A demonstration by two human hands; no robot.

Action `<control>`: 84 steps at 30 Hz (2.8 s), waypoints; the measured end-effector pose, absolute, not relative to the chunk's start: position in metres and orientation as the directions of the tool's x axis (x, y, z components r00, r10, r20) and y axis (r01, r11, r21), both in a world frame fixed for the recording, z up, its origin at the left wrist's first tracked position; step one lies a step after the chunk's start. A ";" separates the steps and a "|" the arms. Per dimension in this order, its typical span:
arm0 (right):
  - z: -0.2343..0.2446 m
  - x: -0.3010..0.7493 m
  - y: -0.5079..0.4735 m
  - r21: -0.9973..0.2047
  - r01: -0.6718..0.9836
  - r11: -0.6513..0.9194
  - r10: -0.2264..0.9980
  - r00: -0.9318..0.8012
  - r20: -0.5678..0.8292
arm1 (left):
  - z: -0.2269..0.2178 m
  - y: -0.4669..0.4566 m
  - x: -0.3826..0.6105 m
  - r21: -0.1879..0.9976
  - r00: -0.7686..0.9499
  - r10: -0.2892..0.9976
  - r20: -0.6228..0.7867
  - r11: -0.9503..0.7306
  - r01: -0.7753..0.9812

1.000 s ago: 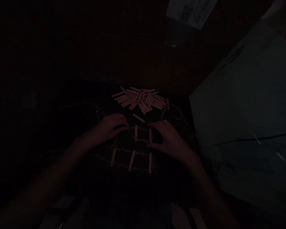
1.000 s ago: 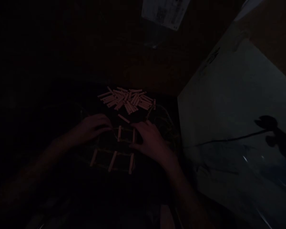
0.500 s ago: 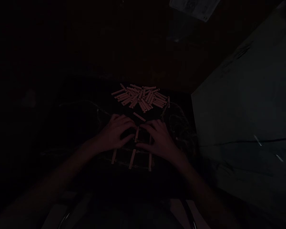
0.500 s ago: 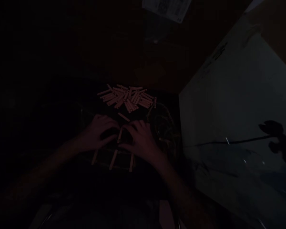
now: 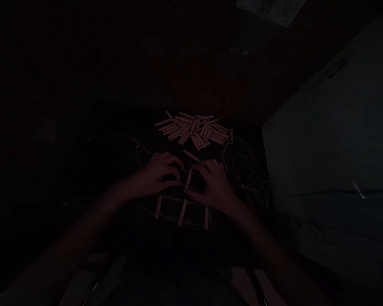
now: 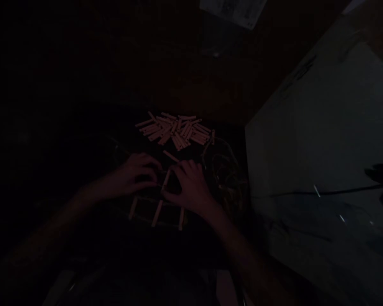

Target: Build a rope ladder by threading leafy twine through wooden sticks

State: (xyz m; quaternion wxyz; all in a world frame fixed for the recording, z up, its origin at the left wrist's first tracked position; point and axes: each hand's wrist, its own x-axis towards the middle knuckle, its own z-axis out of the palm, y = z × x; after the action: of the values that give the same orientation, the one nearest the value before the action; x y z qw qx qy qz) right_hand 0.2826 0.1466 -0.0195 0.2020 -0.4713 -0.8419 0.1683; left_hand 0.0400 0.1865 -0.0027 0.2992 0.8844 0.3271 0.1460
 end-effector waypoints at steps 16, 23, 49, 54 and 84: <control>-0.024 0.291 0.147 -0.592 0.665 0.456 0.888 -0.386 0.250 | -0.015 0.180 0.060 0.487 0.586 0.792 0.173 -0.586 0.648; -0.023 0.282 0.148 -0.514 0.722 0.464 0.883 -0.425 0.199 | -0.021 0.180 0.066 0.450 0.574 0.797 0.190 -0.590 0.670; 0.018 0.318 0.106 -0.500 0.734 0.459 0.876 -0.468 0.117 | 0.007 0.168 0.055 0.507 0.788 0.594 0.161 -0.735 0.450; 0.009 0.324 0.081 -0.414 0.732 0.542 0.838 -0.507 0.200 | 0.013 0.157 0.057 0.455 0.805 0.588 0.085 -0.741 0.493; -0.015 0.321 0.057 -0.316 0.799 0.511 0.860 -0.479 0.178 | 0.008 0.150 0.067 0.426 0.840 0.539 0.061 -0.775 0.466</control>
State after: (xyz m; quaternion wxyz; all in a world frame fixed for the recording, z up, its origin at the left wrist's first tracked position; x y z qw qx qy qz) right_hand 0.3209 0.0565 -0.0151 0.1580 -0.4853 -0.8547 0.0951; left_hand 0.0671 0.1498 0.0079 0.2015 0.9378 0.2680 0.0900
